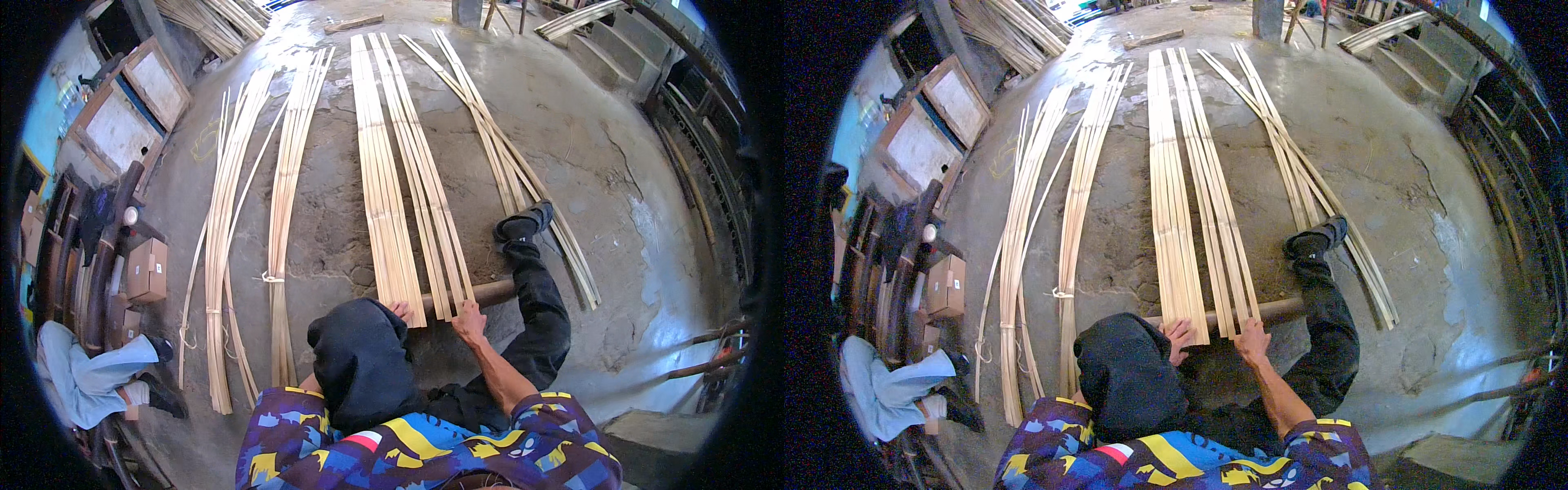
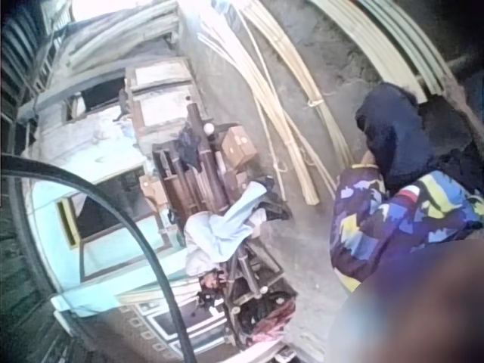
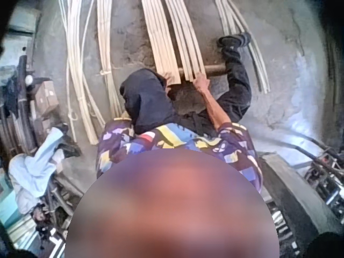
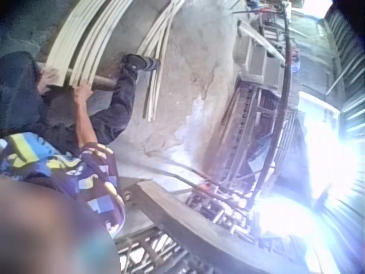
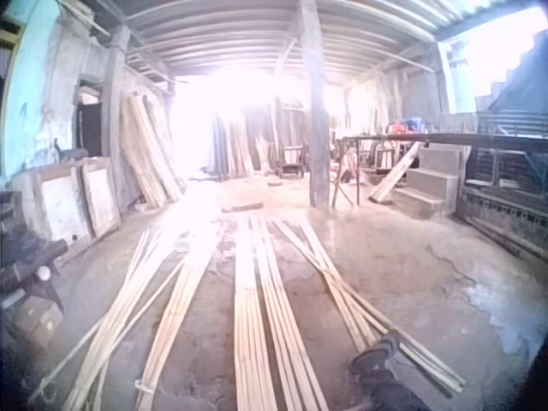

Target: The person sits on the floor and arranges thin bamboo strips side by side on a cylindrical support. They repeatedly adjust the alignment of the strips with both hands to form a neat stack.

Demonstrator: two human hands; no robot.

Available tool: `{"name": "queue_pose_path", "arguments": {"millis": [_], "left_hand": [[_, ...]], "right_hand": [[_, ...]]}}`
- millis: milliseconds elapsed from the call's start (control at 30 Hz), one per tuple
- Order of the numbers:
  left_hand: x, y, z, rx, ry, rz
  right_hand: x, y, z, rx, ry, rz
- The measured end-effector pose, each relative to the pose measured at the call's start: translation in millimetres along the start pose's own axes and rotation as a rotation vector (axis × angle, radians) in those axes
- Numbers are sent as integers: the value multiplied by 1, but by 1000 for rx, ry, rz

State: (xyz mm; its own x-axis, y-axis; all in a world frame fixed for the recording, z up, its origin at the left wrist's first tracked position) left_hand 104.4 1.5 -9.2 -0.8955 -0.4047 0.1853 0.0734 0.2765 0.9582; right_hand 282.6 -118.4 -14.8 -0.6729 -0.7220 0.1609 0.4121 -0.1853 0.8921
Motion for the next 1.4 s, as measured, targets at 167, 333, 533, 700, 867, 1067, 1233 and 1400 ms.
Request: {"name": "queue_pose_path", "arguments": {"millis": [167, 333, 533, 700, 867, 1067, 1233, 1400], "left_hand": [[15, -4, 7, 37, -1, 15], [23, -5, 17, 71, 22, 4], [14, -8, 17, 88, 28, 23], [-2, -11, 7, 97, 18, 34], [-10, -15, 3, 123, 19, 14], [-14, -16, 0, 64, 17, -26], [-14, -10, -1, 74, 0, -113], [-13, -14, 1, 38, 24, -52]], "right_hand": [[-16, 14, 6, -508, 11, -20], [-52, 25, 27, -1000, -282, 215], [-80, 95, 79, -528, 143, -299], [-73, 78, 86, -592, 134, -307], [-80, 32, 74, -500, 77, -132], [-61, 7, 63, -428, 106, -144], [-55, -28, 72, -597, 276, -158], [-58, -59, 82, -233, 421, 50]]}}
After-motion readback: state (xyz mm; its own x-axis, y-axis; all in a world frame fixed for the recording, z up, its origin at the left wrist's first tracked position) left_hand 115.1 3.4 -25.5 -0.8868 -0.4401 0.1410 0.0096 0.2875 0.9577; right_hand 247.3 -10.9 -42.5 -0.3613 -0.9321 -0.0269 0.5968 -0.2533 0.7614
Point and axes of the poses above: each hand's wrist, its own x-axis away from the middle knuckle, its own y-axis out of the back of the hand, z = x × y, the point moved 8 cm from there along -x, towards the middle knuckle, and after that the axes turned 6 degrees about y, right-handed, at the moved point
